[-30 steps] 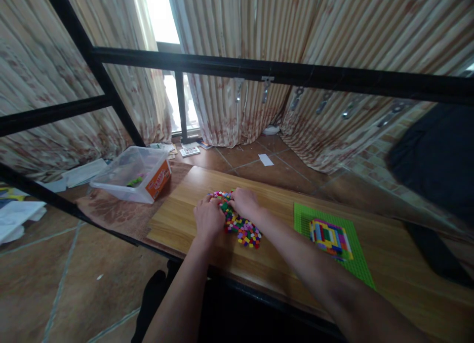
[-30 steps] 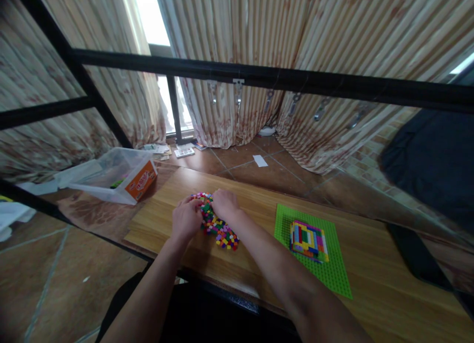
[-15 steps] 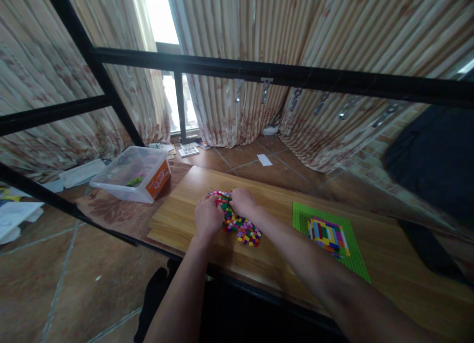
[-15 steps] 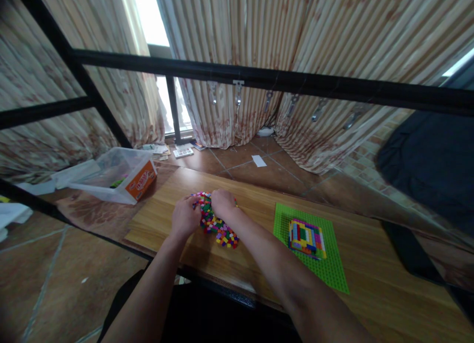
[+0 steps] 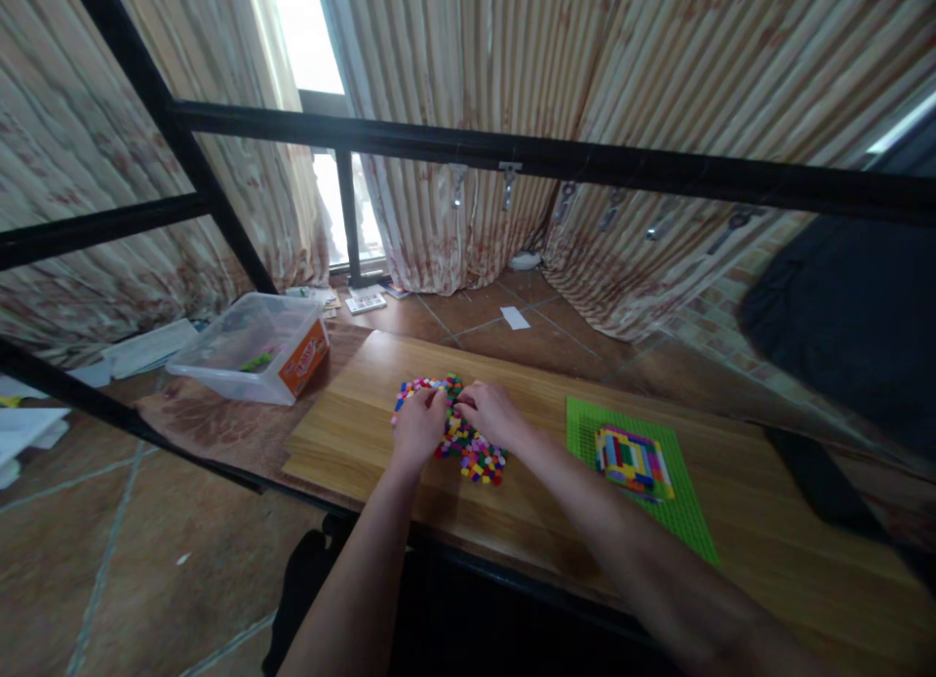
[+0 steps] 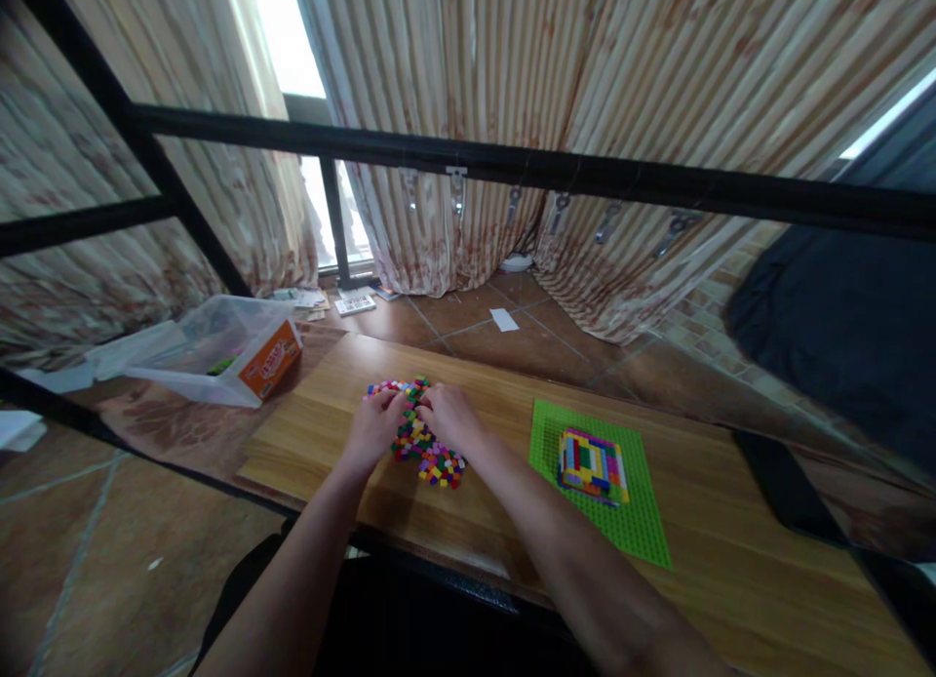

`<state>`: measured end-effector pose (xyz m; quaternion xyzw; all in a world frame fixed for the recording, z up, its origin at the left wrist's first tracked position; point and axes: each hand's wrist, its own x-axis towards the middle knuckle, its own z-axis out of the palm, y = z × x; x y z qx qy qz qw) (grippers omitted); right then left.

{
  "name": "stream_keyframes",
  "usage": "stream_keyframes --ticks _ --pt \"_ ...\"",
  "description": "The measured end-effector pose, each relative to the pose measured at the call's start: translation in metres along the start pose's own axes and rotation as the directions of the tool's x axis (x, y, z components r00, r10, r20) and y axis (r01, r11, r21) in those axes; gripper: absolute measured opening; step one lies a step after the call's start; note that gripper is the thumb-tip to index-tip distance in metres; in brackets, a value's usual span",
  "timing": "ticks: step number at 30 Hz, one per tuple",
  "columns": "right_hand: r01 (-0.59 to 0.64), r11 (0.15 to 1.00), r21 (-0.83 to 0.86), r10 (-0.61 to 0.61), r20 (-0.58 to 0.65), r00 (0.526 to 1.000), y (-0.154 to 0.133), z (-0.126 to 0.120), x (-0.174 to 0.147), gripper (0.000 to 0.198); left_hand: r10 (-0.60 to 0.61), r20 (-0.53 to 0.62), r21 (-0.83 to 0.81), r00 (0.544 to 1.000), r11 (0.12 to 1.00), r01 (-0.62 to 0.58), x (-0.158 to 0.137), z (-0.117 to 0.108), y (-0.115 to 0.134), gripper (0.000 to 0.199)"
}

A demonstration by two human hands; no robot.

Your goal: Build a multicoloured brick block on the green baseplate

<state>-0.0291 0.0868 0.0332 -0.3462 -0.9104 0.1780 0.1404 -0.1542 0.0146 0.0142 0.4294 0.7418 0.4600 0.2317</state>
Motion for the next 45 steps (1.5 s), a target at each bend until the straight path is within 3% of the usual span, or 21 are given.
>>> stream_keyframes --ticks 3,5,7,10,12,20,22,23,27,29,31,35,37,42,45 --pt "0.011 0.995 0.1 -0.004 -0.074 0.997 0.0 -0.001 -0.007 0.011 -0.089 0.055 -0.269 0.995 0.958 0.1 0.003 0.003 -0.002 0.017" --pt "-0.013 0.963 0.268 0.047 -0.119 0.992 0.001 0.001 -0.01 0.009 -0.131 0.102 -0.447 0.986 0.879 0.163 0.002 0.005 -0.001 0.013" --pt "-0.065 0.855 0.515 0.158 -0.14 0.977 0.001 0.005 -0.012 0.011 -0.141 0.169 -0.581 0.975 0.785 0.214 0.0 0.005 0.003 0.017" --pt "-0.125 0.588 0.799 0.308 -0.079 0.948 0.0 0.012 -0.016 0.019 -0.1 0.25 -0.686 0.963 0.683 0.249 -0.006 0.007 0.009 0.024" --pt "-0.134 0.475 0.87 0.339 -0.04 0.94 -0.001 0.013 -0.019 0.022 -0.087 0.271 -0.716 0.959 0.648 0.261 -0.009 0.008 0.012 0.026" --pt "-0.154 0.166 0.974 0.402 0.076 0.913 0.005 0.018 -0.034 0.032 -0.153 0.341 -0.747 0.927 0.555 0.366 -0.015 0.011 0.016 0.031" --pt "-0.17 0.181 0.969 0.413 0.082 0.907 0.01 0.022 -0.037 0.03 -0.165 0.347 -0.754 0.923 0.536 0.379 -0.016 0.012 0.015 0.029" --pt "-0.188 0.238 0.953 0.418 0.074 0.905 0.013 0.025 -0.038 0.028 -0.174 0.345 -0.755 0.922 0.533 0.383 -0.016 0.013 0.014 0.027" --pt "-0.235 0.614 0.753 0.388 -0.029 0.921 0.024 0.031 -0.043 0.017 -0.224 0.304 -0.733 0.926 0.566 0.378 -0.015 0.016 0.01 0.024" --pt "-0.207 0.719 0.663 0.35 -0.088 0.933 0.025 0.031 -0.044 0.016 -0.233 0.296 -0.716 0.926 0.588 0.376 -0.015 0.017 0.009 0.025" --pt "-0.196 0.719 0.667 0.357 -0.112 0.927 0.022 0.028 -0.043 0.019 -0.222 0.302 -0.703 0.927 0.605 0.374 -0.016 0.017 0.008 0.027" --pt "-0.215 0.511 0.832 0.443 -0.04 0.896 0.01 0.025 -0.037 0.03 -0.174 0.301 -0.709 0.938 0.617 0.342 -0.017 0.021 0.009 0.029" --pt "-0.194 0.454 0.87 0.455 -0.039 0.889 0.006 0.025 -0.035 0.029 -0.162 0.298 -0.724 0.941 0.604 0.333 -0.018 0.024 0.009 0.029" --pt "-0.163 0.532 0.831 0.492 -0.147 0.858 0.004 0.029 -0.034 0.021 -0.158 0.26 -0.727 0.952 0.617 0.301 -0.019 0.03 0.007 0.027" --pt "-0.175 0.526 0.832 0.488 -0.127 0.863 0.003 0.026 -0.037 0.02 -0.117 0.241 -0.697 0.964 0.67 0.255 -0.02 0.032 0.007 0.025"
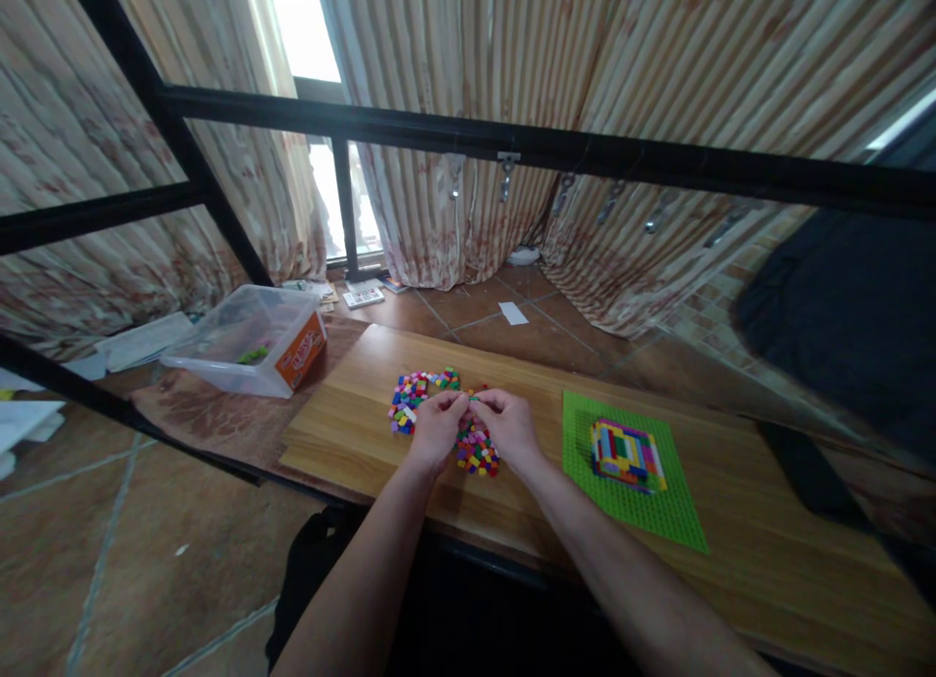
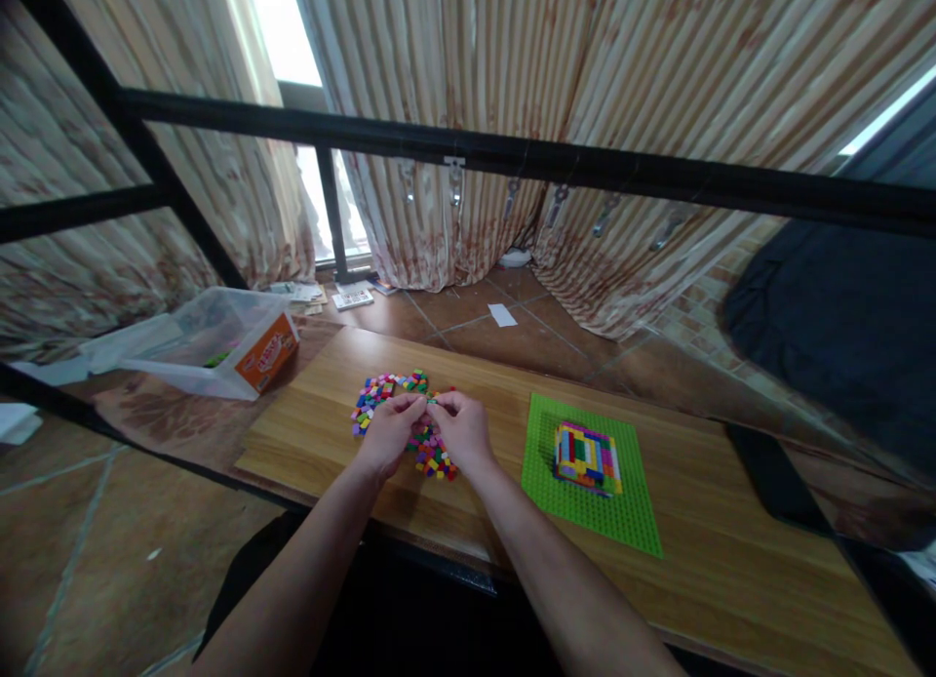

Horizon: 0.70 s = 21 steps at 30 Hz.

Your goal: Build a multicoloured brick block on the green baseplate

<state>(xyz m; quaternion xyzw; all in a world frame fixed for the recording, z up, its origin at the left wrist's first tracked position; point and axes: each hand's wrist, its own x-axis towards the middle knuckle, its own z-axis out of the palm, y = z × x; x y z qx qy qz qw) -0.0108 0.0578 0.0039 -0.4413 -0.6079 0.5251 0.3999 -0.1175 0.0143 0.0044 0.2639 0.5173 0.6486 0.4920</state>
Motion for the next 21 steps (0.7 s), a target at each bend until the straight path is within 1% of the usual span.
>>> stream_keyframes --ticks 3,5,7,9,10,11,12,13,15,16,17,18,19,21 --pt "-0.038 0.996 0.086 0.032 0.063 0.998 -0.006 -0.002 -0.002 0.021 0.016 0.0 0.006 1.0 1.0 -0.016 -0.001 0.002 -0.001 0.026" --pt "-0.063 0.985 0.159 0.046 0.109 0.993 -0.008 -0.005 -0.002 0.023 -0.014 0.016 -0.034 1.0 0.999 0.015 -0.001 0.002 0.001 0.028" --pt "-0.076 0.979 0.189 0.052 0.128 0.99 -0.007 -0.008 0.0 0.025 -0.045 0.03 -0.068 0.999 0.997 0.047 -0.001 -0.002 0.005 0.03" --pt "-0.068 0.991 0.116 0.056 0.103 0.993 -0.003 -0.014 0.003 0.024 -0.034 -0.009 -0.023 0.999 0.999 0.034 0.002 -0.009 0.011 0.028" --pt "-0.049 0.998 0.027 0.047 0.082 0.996 -0.001 -0.018 0.005 0.022 -0.005 -0.053 0.051 0.999 0.999 0.008 0.004 -0.014 0.015 0.026" --pt "-0.015 0.995 -0.096 0.022 0.07 0.997 0.001 -0.022 0.006 0.018 0.043 -0.105 0.161 0.994 0.987 -0.026 0.006 -0.02 0.018 0.022" --pt "0.032 0.97 -0.239 -0.015 0.075 0.997 0.003 -0.025 0.007 0.015 0.108 -0.15 0.3 0.983 0.952 -0.059 0.009 -0.025 0.021 0.019" --pt "0.088 0.919 -0.385 -0.054 0.098 0.994 0.004 -0.028 0.008 0.013 0.176 -0.175 0.44 0.969 0.894 -0.083 0.012 -0.03 0.024 0.016" --pt "0.202 0.764 -0.613 -0.107 0.188 0.976 0.003 -0.033 0.008 0.015 0.279 -0.167 0.657 0.946 0.746 -0.104 0.017 -0.037 0.027 0.015" --pt "0.244 0.686 -0.686 -0.108 0.235 0.966 0.002 -0.033 0.008 0.018 0.304 -0.148 0.725 0.941 0.68 -0.106 0.019 -0.038 0.028 0.016" --pt "0.272 0.621 -0.736 -0.098 0.271 0.958 0.001 -0.033 0.008 0.02 0.317 -0.129 0.773 0.939 0.625 -0.105 0.02 -0.039 0.027 0.018" --pt "0.289 0.573 -0.767 -0.088 0.293 0.952 -0.001 -0.031 0.009 0.022 0.323 -0.111 0.808 0.94 0.58 -0.104 0.022 -0.038 0.026 0.019" --pt "0.299 0.543 -0.784 -0.083 0.305 0.949 -0.002 -0.029 0.01 0.023 0.327 -0.094 0.836 0.94 0.538 -0.103 0.023 -0.036 0.024 0.021" --pt "0.312 0.523 -0.794 -0.094 0.31 0.946 -0.004 -0.024 0.013 0.023 0.331 -0.065 0.883 0.941 0.458 -0.101 0.026 -0.033 0.02 0.022"
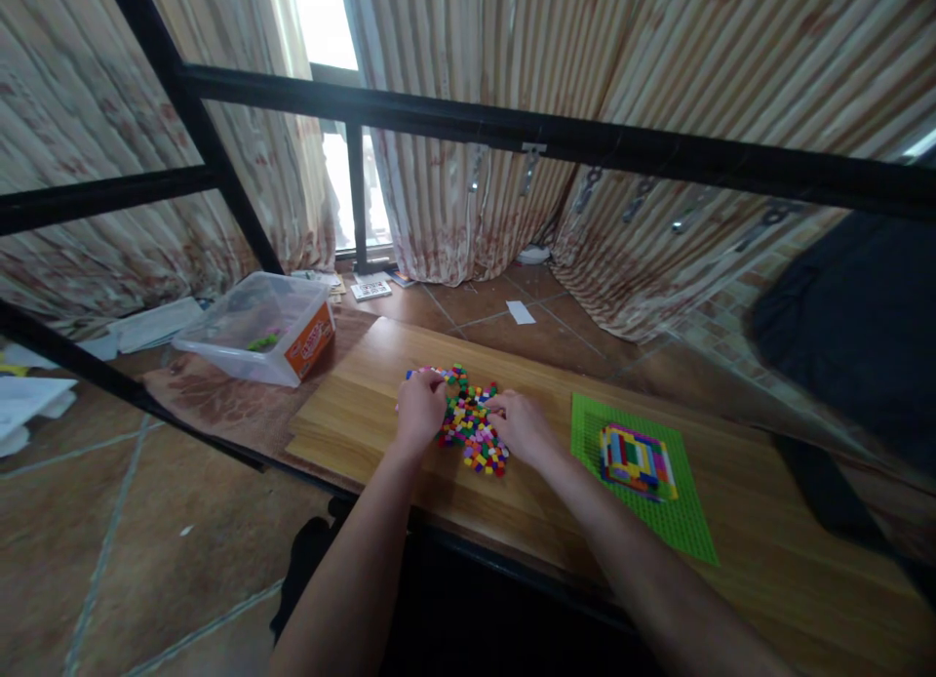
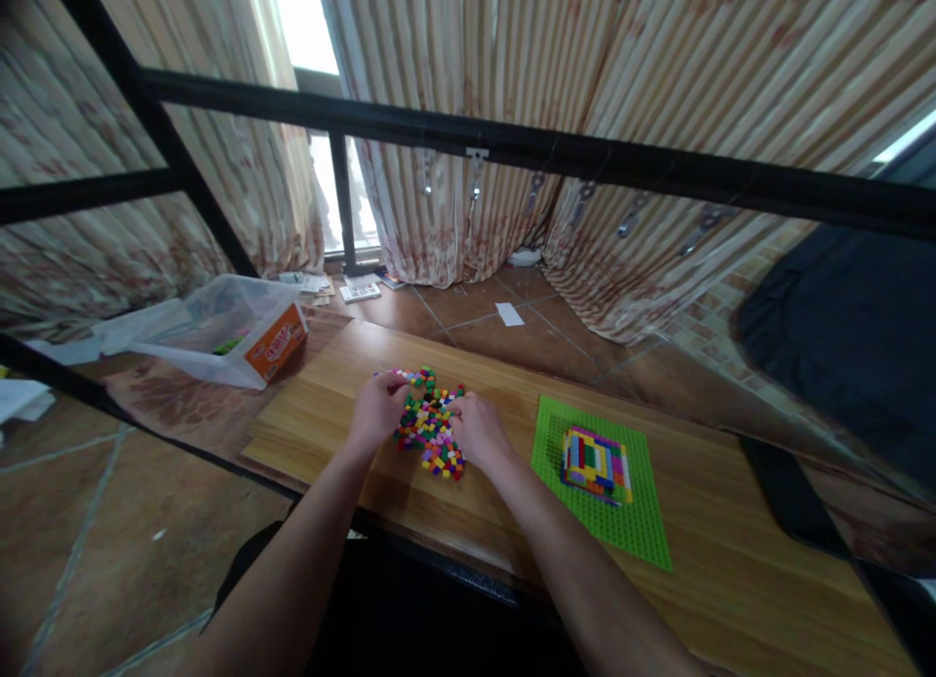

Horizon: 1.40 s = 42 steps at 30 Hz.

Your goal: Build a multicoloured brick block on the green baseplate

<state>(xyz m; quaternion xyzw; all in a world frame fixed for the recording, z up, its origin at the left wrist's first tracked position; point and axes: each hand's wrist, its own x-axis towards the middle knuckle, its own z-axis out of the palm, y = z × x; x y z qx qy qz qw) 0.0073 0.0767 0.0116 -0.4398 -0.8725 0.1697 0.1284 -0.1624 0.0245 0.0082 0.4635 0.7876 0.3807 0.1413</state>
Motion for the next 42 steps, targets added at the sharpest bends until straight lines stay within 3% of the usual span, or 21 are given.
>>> stream_keyframes --ticks 7,11,17,20,25,29,32,38,42 --pt "0.015 0.999 -0.031 -0.015 0.004 1.0 -0.014 0.011 0.019 0.019 0.054 0.0 0.295 0.999 0.954 -0.052 0.001 0.008 0.002 0.03" --pt "-0.007 0.999 -0.038 0.008 0.018 1.0 -0.017 0.015 0.024 0.016 0.171 0.051 0.381 0.984 0.907 -0.177 -0.002 0.011 0.005 0.032" --pt "-0.026 0.984 0.176 0.047 -0.116 0.992 -0.013 0.011 0.015 0.018 0.255 0.169 0.45 0.952 0.84 -0.305 -0.004 0.018 0.014 0.027" --pt "-0.046 0.914 0.402 0.135 -0.195 0.972 -0.011 0.009 -0.006 0.018 0.238 0.161 0.49 0.958 0.823 -0.287 -0.003 0.02 0.018 0.028" --pt "-0.073 0.746 0.662 0.271 -0.202 0.941 -0.004 0.0 -0.065 0.016 0.195 0.18 0.563 0.964 0.783 -0.264 -0.001 0.021 0.022 0.032" --pt "-0.105 0.702 0.705 0.351 -0.214 0.911 0.02 -0.013 -0.119 0.028 0.193 0.196 0.584 0.962 0.765 -0.272 -0.001 0.02 0.024 0.032" --pt "-0.18 0.689 0.702 0.437 -0.204 0.876 0.049 -0.023 -0.151 0.025 0.19 0.205 0.585 0.96 0.763 -0.276 -0.002 0.02 0.024 0.032" --pt "-0.21 0.583 0.784 0.618 -0.261 0.742 0.101 -0.037 -0.194 0.021 0.177 0.197 0.596 0.964 0.759 -0.261 -0.002 0.022 0.023 0.036" --pt "-0.247 0.636 0.731 0.632 -0.31 0.71 0.116 -0.042 -0.204 0.02 0.164 0.213 0.609 0.963 0.748 -0.262 -0.003 0.023 0.024 0.039"
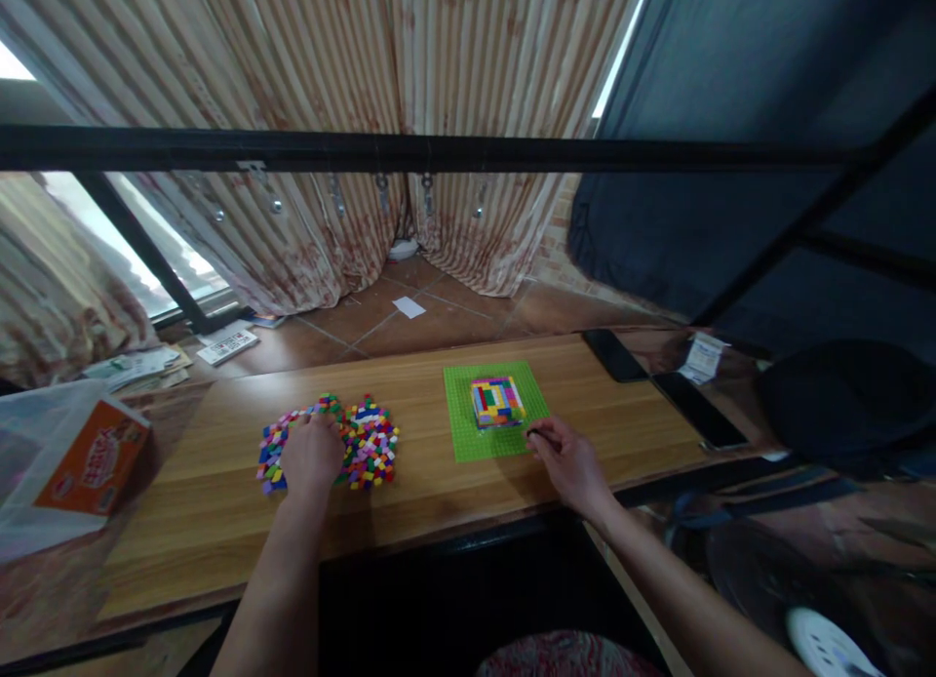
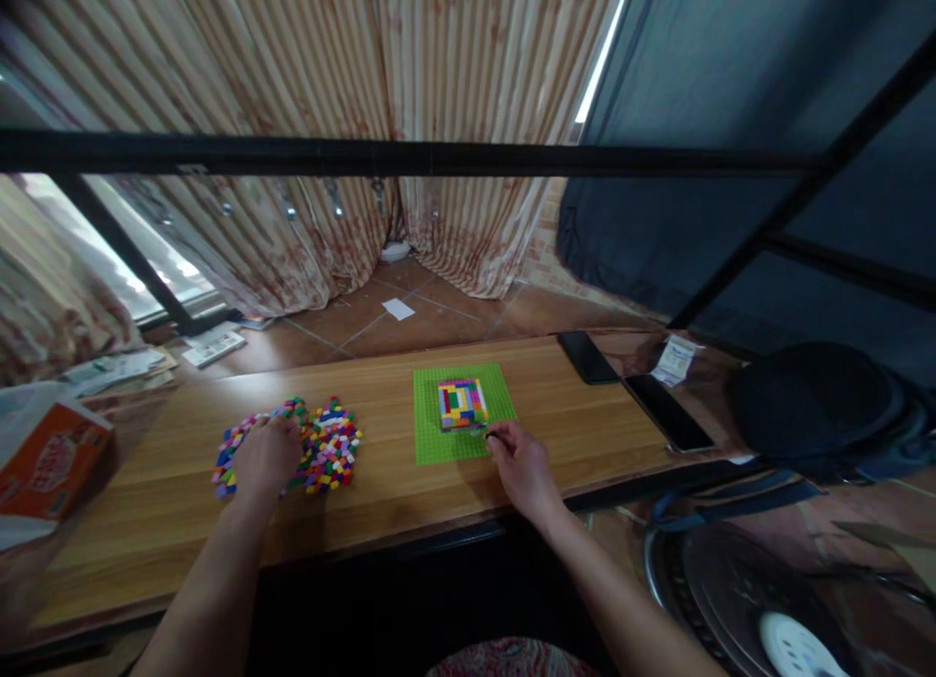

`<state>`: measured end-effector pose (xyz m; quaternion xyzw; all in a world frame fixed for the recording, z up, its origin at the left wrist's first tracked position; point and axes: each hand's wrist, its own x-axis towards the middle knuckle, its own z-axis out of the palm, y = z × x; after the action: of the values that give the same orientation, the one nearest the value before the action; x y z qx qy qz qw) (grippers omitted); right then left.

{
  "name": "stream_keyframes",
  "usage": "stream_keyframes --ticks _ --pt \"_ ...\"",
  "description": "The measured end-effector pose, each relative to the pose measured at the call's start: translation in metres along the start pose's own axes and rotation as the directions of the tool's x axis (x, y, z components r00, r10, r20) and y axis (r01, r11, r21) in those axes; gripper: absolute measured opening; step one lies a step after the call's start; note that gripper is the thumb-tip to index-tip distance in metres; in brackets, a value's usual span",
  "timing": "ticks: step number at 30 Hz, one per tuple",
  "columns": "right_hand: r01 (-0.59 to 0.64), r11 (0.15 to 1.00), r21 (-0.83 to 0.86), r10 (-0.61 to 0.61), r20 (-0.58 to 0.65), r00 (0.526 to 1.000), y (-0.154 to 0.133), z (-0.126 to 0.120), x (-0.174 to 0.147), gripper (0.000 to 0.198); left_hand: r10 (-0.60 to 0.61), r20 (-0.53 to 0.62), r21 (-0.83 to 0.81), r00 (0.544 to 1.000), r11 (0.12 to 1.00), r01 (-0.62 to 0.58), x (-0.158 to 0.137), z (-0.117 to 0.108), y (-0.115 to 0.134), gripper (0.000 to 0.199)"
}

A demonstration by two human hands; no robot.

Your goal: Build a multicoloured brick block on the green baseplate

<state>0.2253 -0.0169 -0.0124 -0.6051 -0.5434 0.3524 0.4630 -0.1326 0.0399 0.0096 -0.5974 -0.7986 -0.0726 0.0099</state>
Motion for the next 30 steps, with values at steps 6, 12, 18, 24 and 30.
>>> stream_keyframes --ticks 6,12,18,24,30 --pt "0.159 0.977 -0.143 -0.176 -0.11 0.978 -0.003 0.004 0.01 0.021 -0.055 0.018 0.01 0.998 0.998 0.055 -0.003 -0.011 0.004 0.035" --pt "0.159 0.985 -0.064 -0.166 -0.13 0.977 -0.007 0.019 0.014 0.02 -0.114 -0.007 -0.042 0.993 0.993 0.114 -0.003 -0.022 0.002 0.037" --pt "0.215 0.953 -0.213 -0.233 -0.063 0.971 -0.013 0.032 0.018 0.019 -0.153 -0.004 -0.167 0.988 0.974 0.15 0.001 -0.023 -0.003 0.034" --pt "0.31 0.838 -0.449 -0.369 -0.048 0.928 -0.009 0.035 0.029 0.017 -0.154 0.029 -0.245 0.988 0.957 0.157 0.0 -0.026 -0.003 0.03" --pt "0.342 0.803 -0.488 -0.417 -0.05 0.908 0.001 0.035 0.033 0.016 -0.083 -0.019 -0.363 0.996 0.929 0.07 -0.002 -0.025 0.002 0.027"
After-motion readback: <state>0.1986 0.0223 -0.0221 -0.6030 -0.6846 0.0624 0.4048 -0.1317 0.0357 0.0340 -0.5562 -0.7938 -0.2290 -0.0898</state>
